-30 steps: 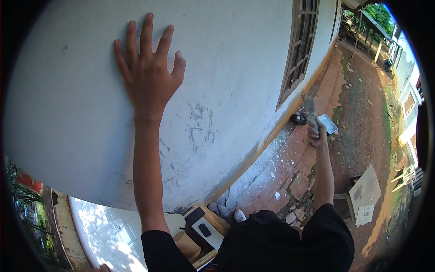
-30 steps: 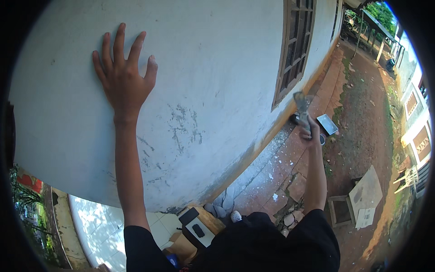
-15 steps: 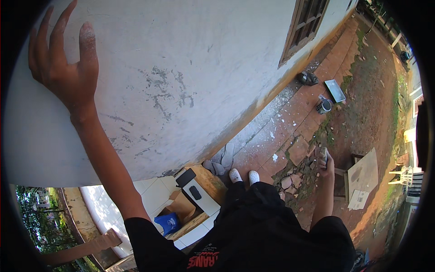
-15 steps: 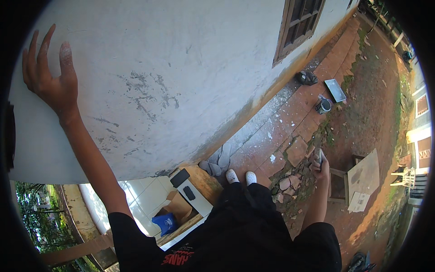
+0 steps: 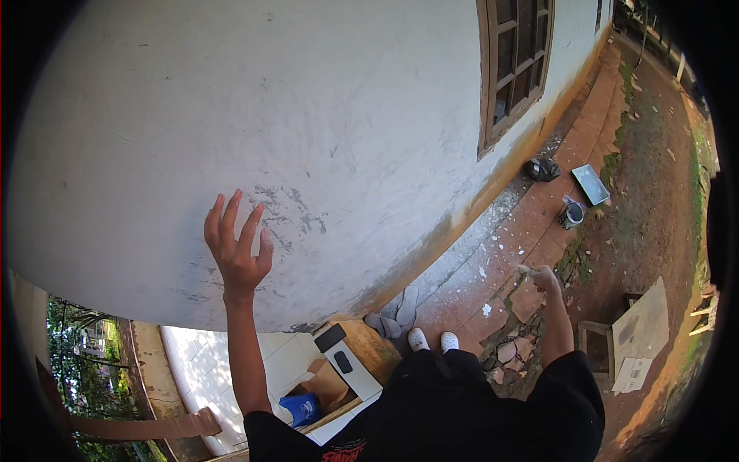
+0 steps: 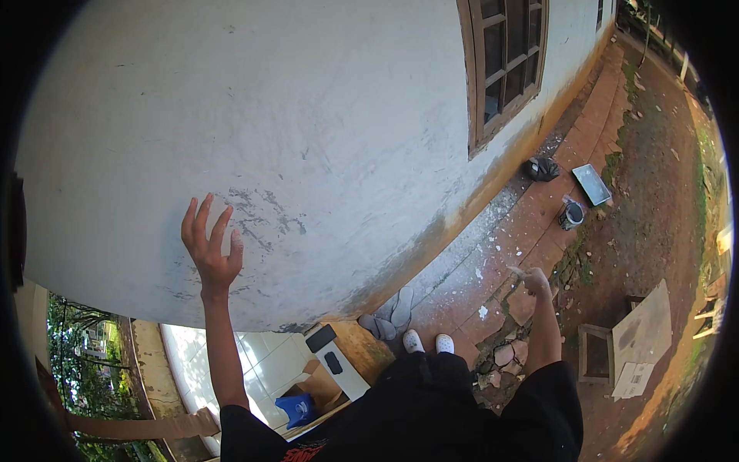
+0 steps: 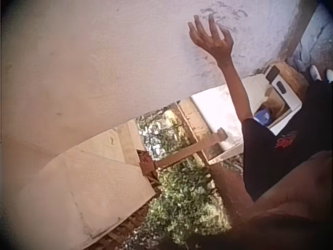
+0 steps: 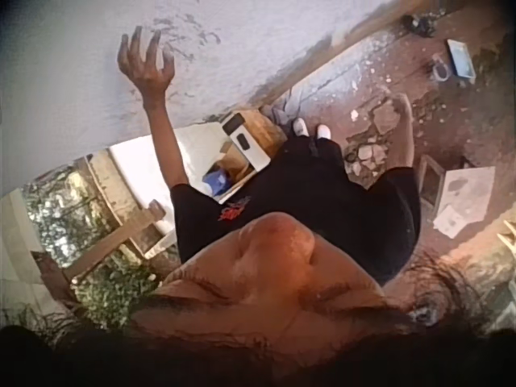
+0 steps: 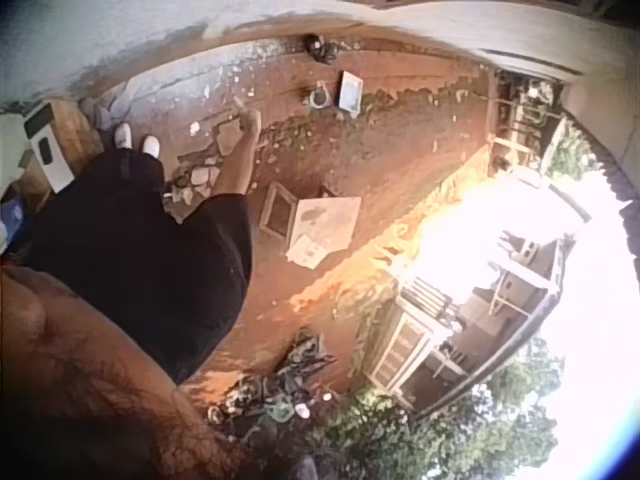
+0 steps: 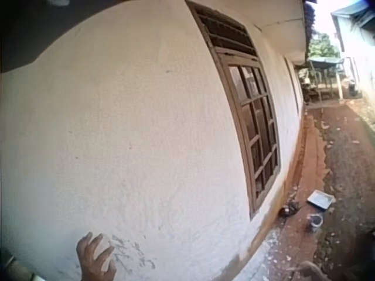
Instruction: The person scrapes old paint from an exterior wall using a scraper tool.
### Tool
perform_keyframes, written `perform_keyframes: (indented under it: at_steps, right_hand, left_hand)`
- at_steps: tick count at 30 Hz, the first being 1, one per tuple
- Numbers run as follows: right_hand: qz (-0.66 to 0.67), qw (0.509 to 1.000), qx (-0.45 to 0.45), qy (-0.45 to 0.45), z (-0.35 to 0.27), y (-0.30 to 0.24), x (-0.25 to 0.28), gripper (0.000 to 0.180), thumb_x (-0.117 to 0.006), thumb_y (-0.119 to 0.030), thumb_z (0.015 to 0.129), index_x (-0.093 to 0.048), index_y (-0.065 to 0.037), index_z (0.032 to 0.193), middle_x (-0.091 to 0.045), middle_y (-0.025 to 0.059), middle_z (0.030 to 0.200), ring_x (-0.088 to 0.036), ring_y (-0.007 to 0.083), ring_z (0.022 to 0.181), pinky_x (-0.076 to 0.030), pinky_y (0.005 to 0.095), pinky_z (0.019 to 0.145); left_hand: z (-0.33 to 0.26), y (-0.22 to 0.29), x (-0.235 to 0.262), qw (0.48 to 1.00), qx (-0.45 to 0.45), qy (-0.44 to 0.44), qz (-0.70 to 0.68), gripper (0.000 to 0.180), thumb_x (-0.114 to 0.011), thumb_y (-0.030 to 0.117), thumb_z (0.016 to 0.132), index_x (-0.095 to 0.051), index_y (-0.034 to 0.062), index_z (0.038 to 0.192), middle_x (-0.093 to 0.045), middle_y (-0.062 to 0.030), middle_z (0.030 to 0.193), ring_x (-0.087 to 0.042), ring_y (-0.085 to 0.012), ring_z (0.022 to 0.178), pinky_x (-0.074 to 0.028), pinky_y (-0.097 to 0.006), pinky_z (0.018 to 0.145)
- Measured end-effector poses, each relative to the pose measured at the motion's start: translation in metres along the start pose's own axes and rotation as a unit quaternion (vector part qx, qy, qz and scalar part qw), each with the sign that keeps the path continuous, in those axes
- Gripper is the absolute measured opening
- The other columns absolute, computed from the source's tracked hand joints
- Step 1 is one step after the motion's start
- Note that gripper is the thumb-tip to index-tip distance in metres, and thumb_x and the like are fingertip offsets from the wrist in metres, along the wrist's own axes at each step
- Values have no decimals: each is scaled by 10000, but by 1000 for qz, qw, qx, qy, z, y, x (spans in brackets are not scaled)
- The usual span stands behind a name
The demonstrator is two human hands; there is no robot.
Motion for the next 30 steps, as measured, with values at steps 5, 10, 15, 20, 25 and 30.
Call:
perform_keyframes:
  at_steps: [5, 10, 15, 20, 25, 30]
  right_hand:
    - [-367, 930, 15, 30, 5, 53, 4, 311, -642, -354, 1013, -560, -120, 825, -554, -3, 669, -489, 147, 465, -377, 315, 414]
    - [-174, 984, 33, -16, -19, 116, -5, 254, -626, -321, 1027, -557, -140, 861, -516, -16, 647, -479, 136, 462, -368, 290, 418]
    - [402, 836, -261, -269, -12, 115, -25, 206, -591, -342, 1044, -634, -149, 982, -517, -13, 645, -464, 119, 474, -350, 263, 428]
    - [-219, 955, -105, -171, 18, 102, -16, 195, -597, -274, 1024, -620, -92, 959, -539, 13, 657, -478, 122, 470, -365, 298, 407]
    - [-136, 979, -100, -115, 4, 98, -80, 135, -581, -173, 1008, -584, -46, 1053, -509, 49, 649, -482, 150, 465, -388, 335, 382]
    - [-255, 959, 73, -96, -54, 50, -129, 266, -587, -154, 1002, -595, -83, 1258, -554, 57, 710, -490, 139, 474, -430, 322, 394]
  left_hand:
    - [-27, 8, 5, 998, 45, -44, -24, 364, -676, 165, 895, -737, 119, 1250, -559, -138, 1503, -408, -388, 1468, -323, -553, 1187]
    - [-46, 14, 9, 996, 74, -58, -10, 377, -691, 143, 878, -740, 119, 1251, -552, -142, 1508, -398, -382, 1474, -321, -553, 1187]
    - [-43, 11, 18, 994, 92, -52, 14, 382, -698, 119, 867, -741, 110, 1246, -553, -144, 1505, -401, -382, 1471, -316, -547, 1192]
    - [-40, 5, 35, 994, 101, -31, 18, 376, -700, 118, 865, -745, 102, 1237, -554, -152, 1503, -400, -386, 1471, -317, -544, 1195]
    - [-46, 7, 38, 994, 98, -37, 28, 381, -695, 120, 859, -748, 103, 1236, -550, -154, 1505, -393, -385, 1477, -325, -553, 1190]
    - [-45, -8, 40, 992, 102, -5, 70, 434, -700, 150, 839, -738, 137, 1272, -521, -152, 1537, -376, -380, 1490, -306, -581, 1195]
Point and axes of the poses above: each hand's wrist, its own z-axis towards the middle knuckle, its own x-axis out of the back of the hand, y = z × x, the point moved 1 cm from there along z, towards the middle knuckle
